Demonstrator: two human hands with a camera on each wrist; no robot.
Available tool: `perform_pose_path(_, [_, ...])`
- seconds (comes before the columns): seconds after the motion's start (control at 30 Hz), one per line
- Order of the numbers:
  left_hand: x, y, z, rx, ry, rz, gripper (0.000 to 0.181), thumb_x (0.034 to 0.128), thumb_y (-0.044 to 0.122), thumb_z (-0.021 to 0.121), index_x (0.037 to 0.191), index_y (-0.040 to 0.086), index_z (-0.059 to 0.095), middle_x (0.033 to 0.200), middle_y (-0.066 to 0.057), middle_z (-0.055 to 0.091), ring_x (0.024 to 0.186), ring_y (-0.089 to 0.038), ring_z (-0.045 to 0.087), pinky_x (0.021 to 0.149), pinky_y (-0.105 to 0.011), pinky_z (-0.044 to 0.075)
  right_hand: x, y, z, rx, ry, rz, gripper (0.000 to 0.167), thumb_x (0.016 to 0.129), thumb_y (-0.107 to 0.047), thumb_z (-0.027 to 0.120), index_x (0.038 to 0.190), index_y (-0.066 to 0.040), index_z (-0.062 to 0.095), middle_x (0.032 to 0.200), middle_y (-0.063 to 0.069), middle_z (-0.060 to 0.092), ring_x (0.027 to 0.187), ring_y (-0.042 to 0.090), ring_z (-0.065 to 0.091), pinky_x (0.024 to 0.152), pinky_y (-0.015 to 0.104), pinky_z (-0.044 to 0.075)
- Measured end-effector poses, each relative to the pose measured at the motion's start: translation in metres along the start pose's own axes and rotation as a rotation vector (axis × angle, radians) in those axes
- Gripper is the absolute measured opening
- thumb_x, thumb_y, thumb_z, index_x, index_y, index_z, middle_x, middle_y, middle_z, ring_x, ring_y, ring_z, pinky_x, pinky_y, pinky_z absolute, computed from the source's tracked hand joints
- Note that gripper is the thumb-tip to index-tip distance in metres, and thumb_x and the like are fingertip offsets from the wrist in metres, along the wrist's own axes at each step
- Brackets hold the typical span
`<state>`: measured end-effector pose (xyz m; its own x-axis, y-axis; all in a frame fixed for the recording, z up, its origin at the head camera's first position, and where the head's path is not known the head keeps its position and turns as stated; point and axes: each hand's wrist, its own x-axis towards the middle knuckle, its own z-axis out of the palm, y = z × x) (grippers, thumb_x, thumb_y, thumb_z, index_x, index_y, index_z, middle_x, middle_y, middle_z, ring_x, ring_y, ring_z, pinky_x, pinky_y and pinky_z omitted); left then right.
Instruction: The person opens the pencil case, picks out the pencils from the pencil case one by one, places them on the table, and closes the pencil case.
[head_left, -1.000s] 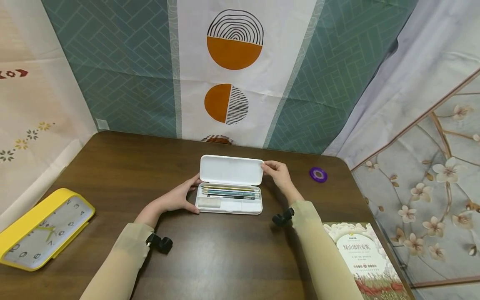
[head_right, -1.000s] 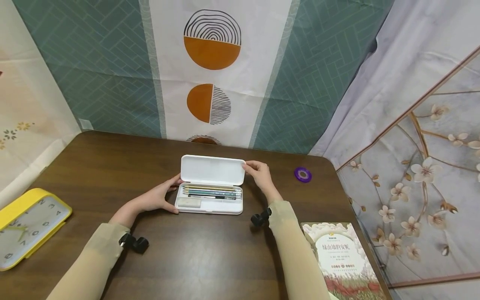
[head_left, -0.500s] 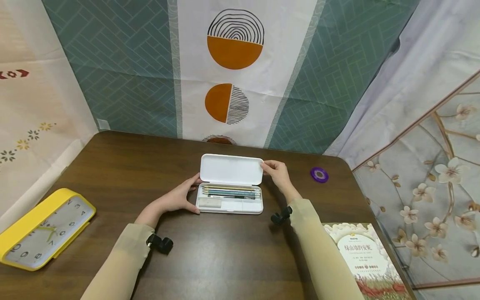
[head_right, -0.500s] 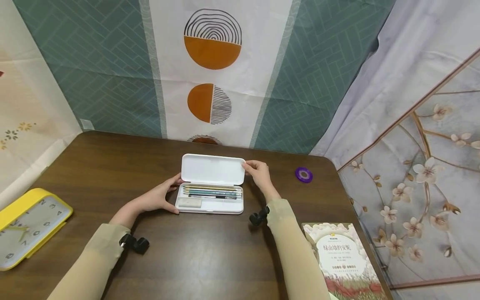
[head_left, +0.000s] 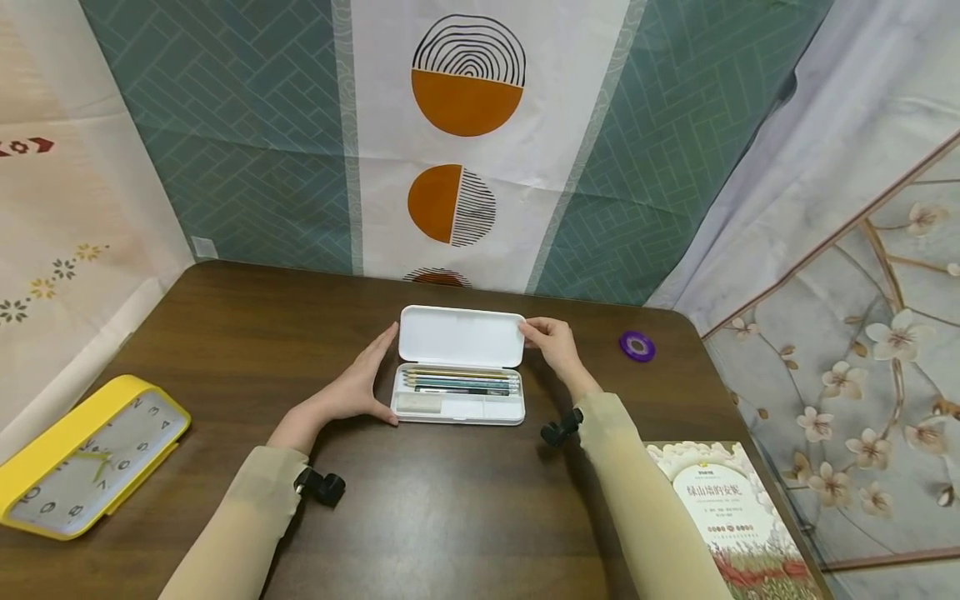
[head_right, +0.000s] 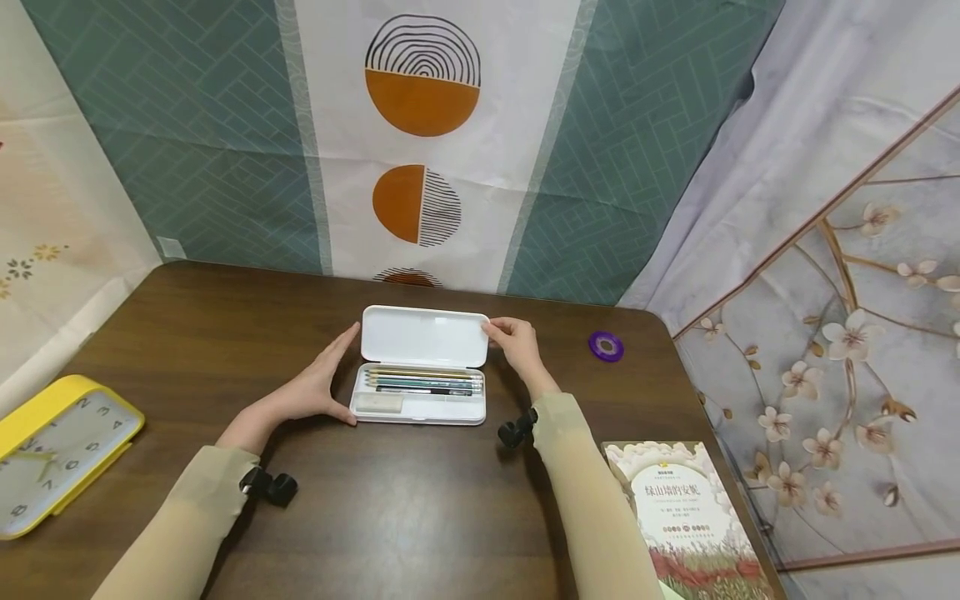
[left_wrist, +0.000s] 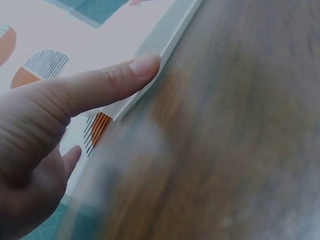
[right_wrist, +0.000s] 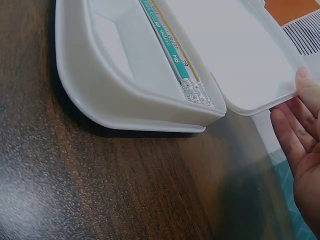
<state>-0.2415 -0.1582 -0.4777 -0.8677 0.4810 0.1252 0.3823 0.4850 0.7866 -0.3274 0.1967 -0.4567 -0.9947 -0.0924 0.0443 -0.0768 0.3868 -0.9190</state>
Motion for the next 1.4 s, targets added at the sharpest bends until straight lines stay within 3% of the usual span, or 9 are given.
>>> perform_pose_path(0.23, [-0.0007,0.0031,0.002,0.013,-0.029,0.012,0.143,0.0533,0.021,0.097,0.159,0.011,0.0,0.165,-0.017,0.001,0.15,-0.041,0.001,0.113,-0.066,0.015,-0.0016,0.0003,-0.0005,-0.02,-0.009,0.014,0.033,0.096,-0.016,0.063,0.116,0.01,0.066,0.107,0.026,0.069,0.074,0.005,0.065,0.082,0.036,0.058])
perform_pose_path(0.53, [-0.0019,0.0064,0.0011,-0.006,-0.094,-0.004,0.14,0.0569,0.022,0.095,0.159,0.012,-0.001,0.166,-0.01,-0.004,0.152,-0.035,-0.001,0.117,-0.059,0.015,-0.0029,0.0013,-0.0012,-0.013,0.0,0.027,0.033,0.096,-0.016,0.064,0.116,0.01,0.066,0.104,0.023,0.069,0.073,0.004,0.064,0.08,0.032,0.058])
perform_pose_path(0.87, [-0.0011,0.0049,-0.001,-0.02,-0.111,0.009,0.142,0.0562,0.026,0.095,0.159,0.013,-0.002,0.166,-0.009,-0.005,0.152,-0.033,-0.002,0.117,-0.058,0.013,-0.0033,-0.002,-0.0003,0.017,0.003,0.004,0.031,0.095,-0.012,0.065,0.114,0.012,0.066,0.105,0.026,0.069,0.071,0.002,0.063,0.085,0.043,0.056])
perform_pose_path(1.17, [-0.0034,0.0048,-0.0025,-0.007,-0.089,0.07,0.121,0.0743,0.022,0.086,0.159,0.011,0.0,0.166,-0.011,-0.005,0.152,-0.034,0.001,0.117,-0.056,0.016,-0.0027,-0.0013,0.0,0.003,-0.005,-0.021,0.03,0.095,-0.011,0.065,0.114,0.012,0.066,0.105,0.028,0.069,0.071,0.003,0.063,0.086,0.048,0.055])
perform_pose_path(1.33, [-0.0024,0.006,-0.0028,-0.001,-0.084,0.059,0.124,0.0719,0.02,0.088,0.158,0.009,-0.001,0.166,-0.011,-0.006,0.152,-0.034,0.001,0.117,-0.057,0.016,-0.0025,-0.0049,0.0001,0.013,-0.013,-0.018,0.031,0.094,-0.011,0.065,0.113,0.013,0.066,0.104,0.027,0.069,0.071,0.003,0.063,0.084,0.043,0.057])
perform_pose_path(1.4, [-0.0013,0.0064,-0.003,-0.013,-0.084,0.047,0.126,0.0705,0.019,0.089,0.158,0.009,-0.001,0.166,-0.011,-0.007,0.152,-0.035,0.0,0.117,-0.058,0.015,-0.0013,-0.0064,0.0003,0.018,-0.022,-0.013,0.031,0.094,-0.009,0.064,0.114,0.015,0.065,0.105,0.028,0.069,0.073,0.01,0.066,0.086,0.046,0.056])
